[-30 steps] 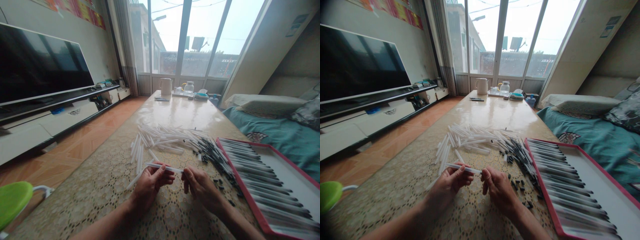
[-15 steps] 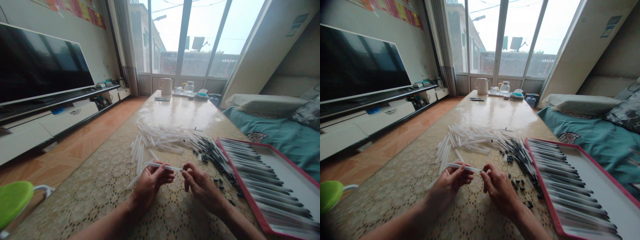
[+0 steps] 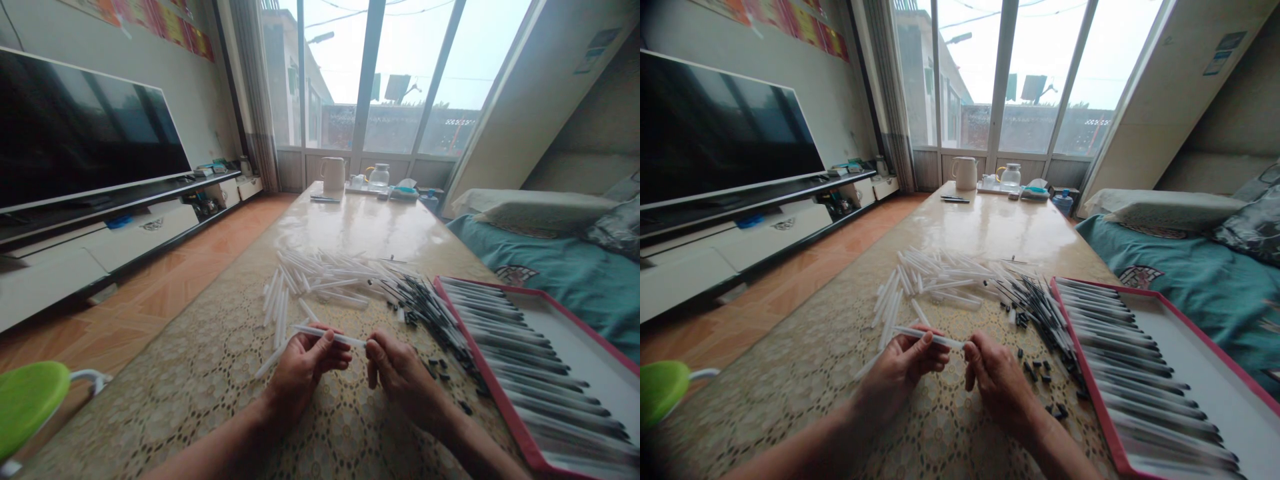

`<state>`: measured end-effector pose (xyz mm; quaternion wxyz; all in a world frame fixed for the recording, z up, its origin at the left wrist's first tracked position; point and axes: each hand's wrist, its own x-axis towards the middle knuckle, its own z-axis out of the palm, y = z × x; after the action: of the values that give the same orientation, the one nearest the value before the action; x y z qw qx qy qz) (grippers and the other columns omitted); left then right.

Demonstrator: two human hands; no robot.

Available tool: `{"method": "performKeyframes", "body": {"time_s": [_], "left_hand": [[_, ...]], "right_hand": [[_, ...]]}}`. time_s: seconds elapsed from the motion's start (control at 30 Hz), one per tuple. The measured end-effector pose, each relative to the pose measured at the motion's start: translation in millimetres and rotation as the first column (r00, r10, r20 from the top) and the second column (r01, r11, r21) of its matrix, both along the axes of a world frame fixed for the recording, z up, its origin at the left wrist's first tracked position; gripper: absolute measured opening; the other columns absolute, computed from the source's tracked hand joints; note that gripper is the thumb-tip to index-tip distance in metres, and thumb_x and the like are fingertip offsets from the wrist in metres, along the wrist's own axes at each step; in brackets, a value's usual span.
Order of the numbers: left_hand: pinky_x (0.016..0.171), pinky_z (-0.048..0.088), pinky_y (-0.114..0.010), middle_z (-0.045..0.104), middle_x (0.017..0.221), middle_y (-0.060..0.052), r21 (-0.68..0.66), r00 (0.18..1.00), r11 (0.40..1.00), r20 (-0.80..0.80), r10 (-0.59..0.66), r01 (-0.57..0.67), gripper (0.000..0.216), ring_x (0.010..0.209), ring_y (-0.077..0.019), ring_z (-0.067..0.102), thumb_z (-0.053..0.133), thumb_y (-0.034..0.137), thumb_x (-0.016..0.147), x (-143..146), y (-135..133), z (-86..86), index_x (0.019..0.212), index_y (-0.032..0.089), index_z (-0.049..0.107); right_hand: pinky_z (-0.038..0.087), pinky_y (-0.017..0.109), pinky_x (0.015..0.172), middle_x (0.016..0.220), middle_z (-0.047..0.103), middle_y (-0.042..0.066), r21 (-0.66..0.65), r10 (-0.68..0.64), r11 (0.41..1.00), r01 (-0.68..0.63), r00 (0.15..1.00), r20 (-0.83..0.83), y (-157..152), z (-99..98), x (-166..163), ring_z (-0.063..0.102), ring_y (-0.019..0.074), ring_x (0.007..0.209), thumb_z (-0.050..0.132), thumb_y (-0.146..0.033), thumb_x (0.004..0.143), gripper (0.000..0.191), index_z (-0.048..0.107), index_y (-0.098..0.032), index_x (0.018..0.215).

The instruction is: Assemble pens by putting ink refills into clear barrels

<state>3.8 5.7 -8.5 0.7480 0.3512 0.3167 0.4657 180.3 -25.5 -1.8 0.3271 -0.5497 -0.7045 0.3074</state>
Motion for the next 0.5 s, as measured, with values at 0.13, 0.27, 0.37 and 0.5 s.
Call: {"method": "performKeyframes", "body": {"time_s": [0.13, 0.27, 0.37, 0.5], "left_hand": [[0.061, 0.054, -0.026, 0.073, 0.072, -0.006, 0.041, 1.000, 0.999, -0.001, -0.025, 0.025, 0.020, 0.062, -0.0153, 0.068, 0.069, 0.030, 0.076, 0.0, 0.8, -4.9, 0.084, 0.012, 0.065], [0.062, 0.054, -0.027, 0.073, 0.076, -0.007, 0.129, 0.994, 0.987, -0.052, -0.094, 0.100, 0.021, 0.065, -0.0152, 0.068, 0.066, 0.031, 0.078, 0.3, 2.6, -8.8, 0.086, 0.012, 0.063], [0.061, 0.054, -0.026, 0.072, 0.074, -0.007, 0.164, 0.989, 0.979, -0.099, -0.108, 0.123, 0.026, 0.062, -0.0144, 0.067, 0.068, 0.031, 0.077, 1.3, 5.1, -12.0, 0.092, 0.012, 0.058], [0.061, 0.053, -0.028, 0.070, 0.074, -0.005, 0.138, 0.986, 0.990, -0.168, 0.010, 0.013, 0.037, 0.064, -0.0159, 0.067, 0.066, 0.033, 0.077, 4.0, 2.9, -7.0, 0.103, 0.015, 0.045]], "right_hand": [[0.037, 0.021, 0.054, 0.051, 0.056, -0.002, -0.004, -0.032, 0.999, 0.032, 0.999, -0.007, 0.7, -0.8, 0.0, 0.052, 0.0113, 0.048, 0.026, -0.043, 0.096, 0.043, 0.046, -0.020, 0.066], [0.038, 0.022, 0.058, 0.070, 0.061, 0.001, 0.095, -0.010, 0.996, 0.002, 0.996, 0.084, -1.8, 2.2, -2.3, 0.056, 0.0132, 0.061, 0.034, -0.041, 0.094, 0.033, 0.056, -0.019, 0.083], [0.038, 0.023, 0.060, 0.075, 0.061, 0.001, 0.139, 0.037, 0.989, -0.056, 0.991, 0.131, -1.6, -0.8, -3.5, 0.056, 0.0139, 0.066, 0.039, -0.034, 0.093, 0.023, 0.056, -0.020, 0.090], [0.036, 0.023, 0.057, 0.063, 0.056, -0.001, 0.188, -0.065, 0.981, 0.042, 0.991, 0.116, 3.8, -10.3, 2.5, 0.053, 0.0134, 0.057, 0.035, -0.032, 0.093, 0.026, 0.055, -0.019, 0.083]]}}
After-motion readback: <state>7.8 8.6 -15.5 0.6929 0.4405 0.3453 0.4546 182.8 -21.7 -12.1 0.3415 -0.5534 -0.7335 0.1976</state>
